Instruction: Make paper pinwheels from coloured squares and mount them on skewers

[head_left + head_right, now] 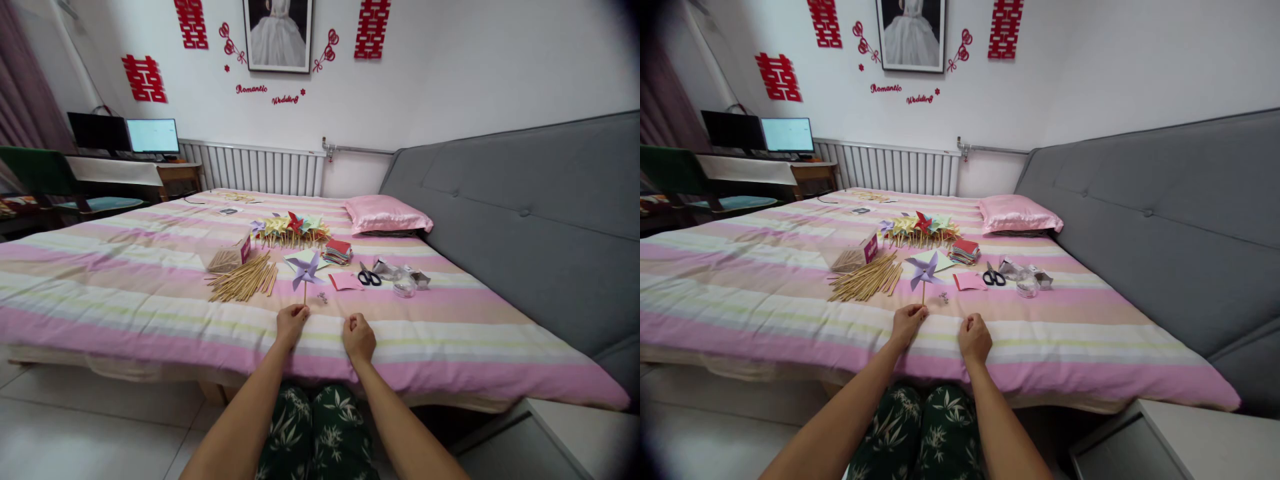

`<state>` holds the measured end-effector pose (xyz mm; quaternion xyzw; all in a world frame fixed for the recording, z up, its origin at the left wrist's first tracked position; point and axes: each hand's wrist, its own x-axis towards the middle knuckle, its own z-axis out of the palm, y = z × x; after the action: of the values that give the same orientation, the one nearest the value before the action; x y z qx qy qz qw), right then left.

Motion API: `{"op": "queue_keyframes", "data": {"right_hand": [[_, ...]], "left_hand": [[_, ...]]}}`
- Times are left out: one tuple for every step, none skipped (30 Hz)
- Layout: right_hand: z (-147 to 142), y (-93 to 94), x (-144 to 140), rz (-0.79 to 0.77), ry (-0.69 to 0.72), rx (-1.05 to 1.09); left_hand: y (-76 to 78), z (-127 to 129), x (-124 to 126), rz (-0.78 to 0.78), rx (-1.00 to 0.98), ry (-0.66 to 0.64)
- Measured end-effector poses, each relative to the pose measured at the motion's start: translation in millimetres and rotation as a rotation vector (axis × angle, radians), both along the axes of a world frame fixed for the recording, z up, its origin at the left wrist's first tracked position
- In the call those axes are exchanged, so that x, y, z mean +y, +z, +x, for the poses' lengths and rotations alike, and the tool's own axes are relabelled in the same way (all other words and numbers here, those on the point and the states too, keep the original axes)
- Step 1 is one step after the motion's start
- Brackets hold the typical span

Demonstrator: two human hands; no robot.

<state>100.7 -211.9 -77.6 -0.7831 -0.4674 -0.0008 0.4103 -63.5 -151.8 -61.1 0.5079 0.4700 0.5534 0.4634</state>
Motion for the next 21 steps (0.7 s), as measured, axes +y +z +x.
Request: {"op": "queue_keyframes", "data": {"right_hand": [[-0.1, 0.4, -0.2, -0.001, 0.000, 0.000], [-0.3, 0.8, -0.4, -0.002, 0.000, 0.000], [-0.4, 1.3, -0.6, -0.003, 0.000, 0.000], [-0.6, 1.7, -0.8, -0.005, 0.000, 0.001], [-0.8, 2.0, -1.0, -0.006, -0.001, 0.001], [-0.9, 2.3, -1.2, -0.007, -0.001, 0.001], [-1.0, 2.5, -1.3, -0.008, -0.001, 0.001], [-1.1, 2.6, -1.3, -0.009, -0.002, 0.001], [-1.2, 2.6, -1.4, -0.009, -0.003, 0.000], [-1.2, 2.5, -1.3, -0.009, -0.003, -0.001], [-1.2, 2.3, -1.3, -0.008, -0.004, -0.001], [-1.2, 2.1, -1.2, -0.007, -0.004, -0.003], [-1.1, 1.7, -1.0, -0.005, -0.004, -0.004], [-1.1, 1.4, -0.8, -0.003, -0.004, -0.005], [-1.1, 1.1, -0.7, -0.001, -0.004, -0.007], [-1.1, 0.9, -0.5, 0.001, -0.004, -0.008], [-1.1, 0.8, -0.4, 0.002, -0.004, -0.009], [-1.1, 0.8, -0.4, 0.004, -0.004, -0.010], [-1.1, 0.9, -0.4, 0.004, -0.003, -0.011], [-1.1, 1.0, -0.5, 0.005, -0.003, -0.012], [-1.0, 1.3, -0.6, 0.005, -0.003, -0.012]], "left_hand": [[0.4, -0.2, -0.3, 0.002, 0.004, 0.001], [0.7, -0.4, -0.7, 0.004, 0.009, 0.002], [1.0, -0.6, -1.0, 0.005, 0.012, 0.002], [1.3, -0.7, -1.3, 0.006, 0.014, 0.003], [1.4, -0.8, -1.5, 0.007, 0.016, 0.002], [1.5, -0.8, -1.6, 0.007, 0.016, 0.001], [1.4, -0.7, -1.7, 0.007, 0.016, -0.001], [1.1, -0.6, -1.5, 0.007, 0.016, -0.003], [0.6, -0.5, -1.3, 0.008, 0.015, -0.004], [0.0, -0.3, -0.9, 0.009, 0.014, -0.006], [-0.8, -0.3, -0.4, 0.009, 0.013, -0.008], [-1.8, -0.2, 0.3, 0.010, 0.011, -0.009], [-3.0, -0.3, 1.0, 0.011, 0.009, -0.012], [-4.2, -0.4, 1.7, 0.013, 0.008, -0.013], [-5.3, -0.5, 2.4, 0.015, 0.007, -0.015], [-6.4, -0.7, 3.0, 0.017, 0.006, -0.015], [-7.2, -0.9, 3.5, 0.019, 0.005, -0.015], [-7.7, -1.1, 3.8, 0.020, 0.003, -0.017], [-7.9, -1.2, 3.8, 0.021, 0.002, -0.018], [-7.8, -1.2, 3.6, 0.022, 0.000, -0.019], [-7.4, -1.1, 3.3, 0.022, -0.002, -0.021]]}}
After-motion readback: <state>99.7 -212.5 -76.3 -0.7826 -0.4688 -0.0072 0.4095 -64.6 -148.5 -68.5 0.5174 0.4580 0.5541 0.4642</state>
